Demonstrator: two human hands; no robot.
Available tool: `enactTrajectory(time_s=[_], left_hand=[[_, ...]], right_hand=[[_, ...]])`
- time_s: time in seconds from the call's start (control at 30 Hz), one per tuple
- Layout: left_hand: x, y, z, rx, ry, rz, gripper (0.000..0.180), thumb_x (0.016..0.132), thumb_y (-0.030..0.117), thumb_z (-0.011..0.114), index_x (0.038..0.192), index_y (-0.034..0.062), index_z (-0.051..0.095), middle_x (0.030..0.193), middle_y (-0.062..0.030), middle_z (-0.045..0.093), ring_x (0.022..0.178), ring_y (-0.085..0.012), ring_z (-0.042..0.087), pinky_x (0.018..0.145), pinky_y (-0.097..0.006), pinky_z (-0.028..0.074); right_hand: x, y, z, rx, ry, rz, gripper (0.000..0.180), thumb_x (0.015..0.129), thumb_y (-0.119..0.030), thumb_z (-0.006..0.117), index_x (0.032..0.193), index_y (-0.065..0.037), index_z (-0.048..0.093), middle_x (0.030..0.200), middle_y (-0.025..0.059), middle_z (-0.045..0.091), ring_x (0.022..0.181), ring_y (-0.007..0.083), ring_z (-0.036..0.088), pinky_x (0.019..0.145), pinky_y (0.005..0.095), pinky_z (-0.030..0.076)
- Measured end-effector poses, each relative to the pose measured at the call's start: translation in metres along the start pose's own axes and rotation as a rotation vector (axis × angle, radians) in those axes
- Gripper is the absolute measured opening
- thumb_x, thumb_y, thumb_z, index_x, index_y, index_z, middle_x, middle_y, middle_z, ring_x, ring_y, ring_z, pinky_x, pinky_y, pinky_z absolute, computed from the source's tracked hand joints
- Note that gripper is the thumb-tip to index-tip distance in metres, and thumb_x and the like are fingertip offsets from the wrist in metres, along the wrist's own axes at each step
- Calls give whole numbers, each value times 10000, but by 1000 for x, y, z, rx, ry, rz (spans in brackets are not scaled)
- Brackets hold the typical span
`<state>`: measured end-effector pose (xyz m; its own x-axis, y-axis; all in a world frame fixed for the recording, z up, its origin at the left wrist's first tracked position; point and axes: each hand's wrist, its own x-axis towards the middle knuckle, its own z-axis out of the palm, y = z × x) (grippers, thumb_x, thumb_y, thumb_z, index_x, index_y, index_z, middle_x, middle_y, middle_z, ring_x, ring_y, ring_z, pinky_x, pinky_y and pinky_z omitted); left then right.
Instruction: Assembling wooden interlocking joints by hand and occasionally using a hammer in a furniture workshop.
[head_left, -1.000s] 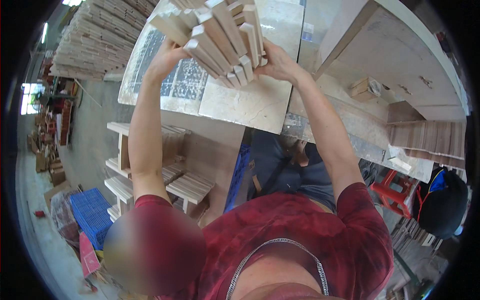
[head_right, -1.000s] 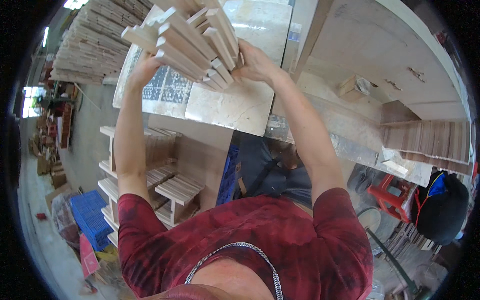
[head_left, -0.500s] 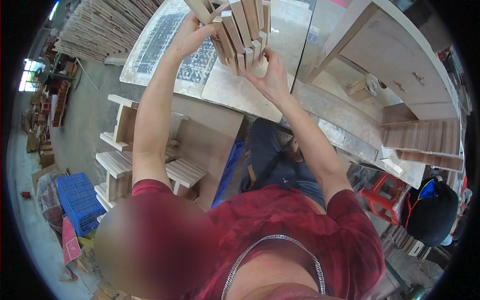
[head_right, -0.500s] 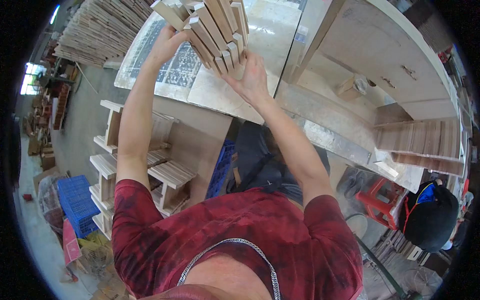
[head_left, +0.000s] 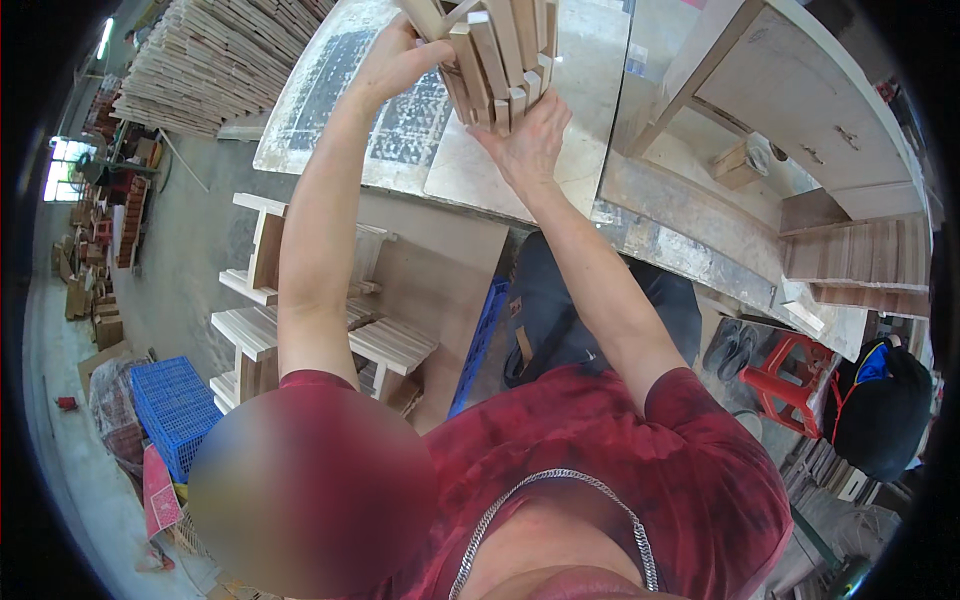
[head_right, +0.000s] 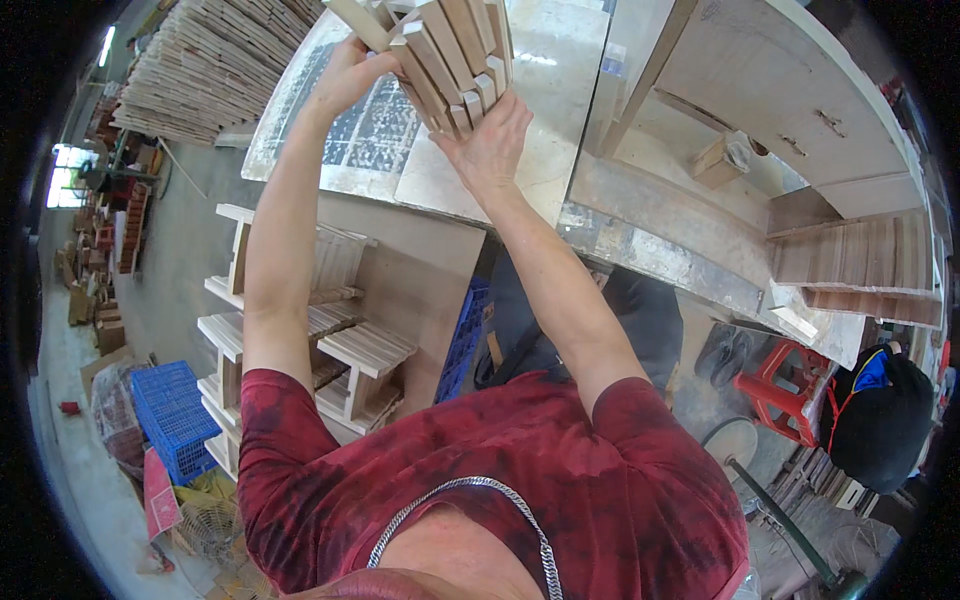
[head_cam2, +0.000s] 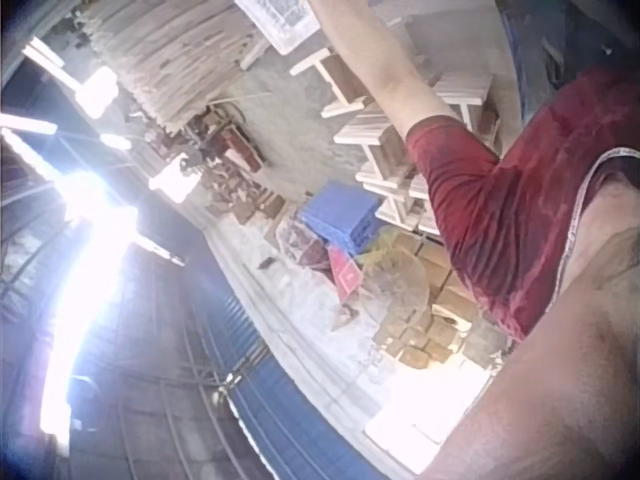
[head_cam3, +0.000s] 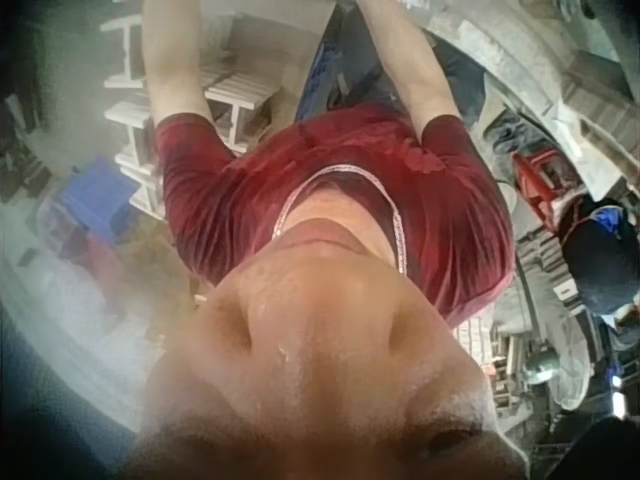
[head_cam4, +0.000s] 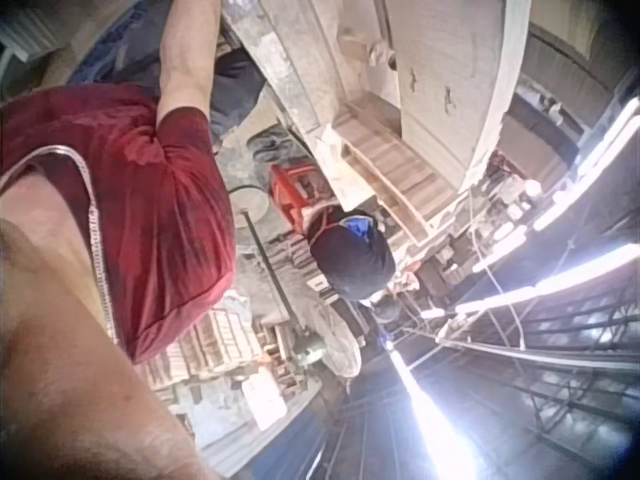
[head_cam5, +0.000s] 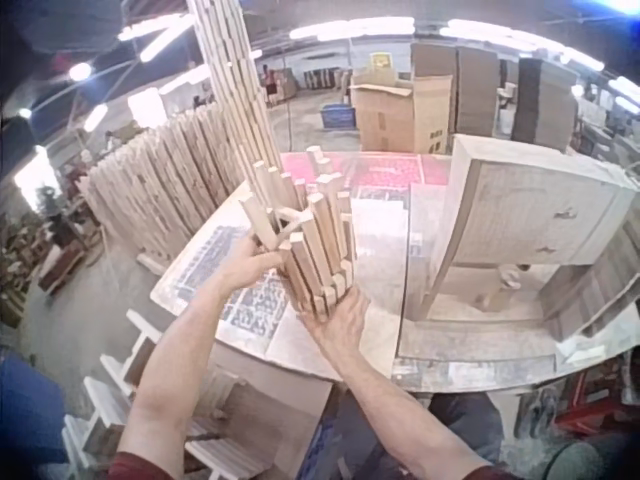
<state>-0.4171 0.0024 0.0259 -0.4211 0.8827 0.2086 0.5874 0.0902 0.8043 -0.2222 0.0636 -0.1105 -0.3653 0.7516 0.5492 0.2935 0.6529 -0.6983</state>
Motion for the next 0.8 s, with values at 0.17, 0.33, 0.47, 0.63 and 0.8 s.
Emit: enactTrajectory(time_s=[0.17,0.33,0.47,0.63,0.8], left_hand=[[-5,5,4,42,66,6,557,786,222,710,1266,-52,634,1227,-164,680,1175,-237,611,1043,-353,446],[-5,2,-7,71,46,-9,573,773,225,737,1266,-49,639,1214,-165,688,1161,-240,619,1038,-353,450],[-2,13,-1,183,67,-31,572,760,222,772,1249,-50,650,1187,-168,701,1125,-244,637,1003,-356,474],[-3,18,-7,127,23,-24,575,759,239,790,1237,-49,655,1175,-179,707,1117,-262,649,980,-358,491],[-12,27,4,226,42,58,532,756,221,795,1203,-43,678,1144,-177,716,1111,-260,660,981,-355,494]], right_hand=[[-1,-1,16,-18,149,12,1120,593,-288,961,1411,118,312,1280,284,462,1158,433,438,1039,493,399],[1,12,9,-9,50,-24,1128,596,-300,949,1413,132,302,1293,292,448,1163,439,426,1047,500,392],[3,4,12,-58,90,-14,1067,603,-244,900,1385,168,303,1279,295,447,1161,445,419,1047,507,388],[11,5,14,-34,56,-6,1014,606,-263,887,1339,161,329,1235,294,463,1153,444,421,1018,513,405],[16,14,11,-41,30,-7,989,619,-321,909,1298,139,357,1211,295,474,1148,436,429,978,511,428]])
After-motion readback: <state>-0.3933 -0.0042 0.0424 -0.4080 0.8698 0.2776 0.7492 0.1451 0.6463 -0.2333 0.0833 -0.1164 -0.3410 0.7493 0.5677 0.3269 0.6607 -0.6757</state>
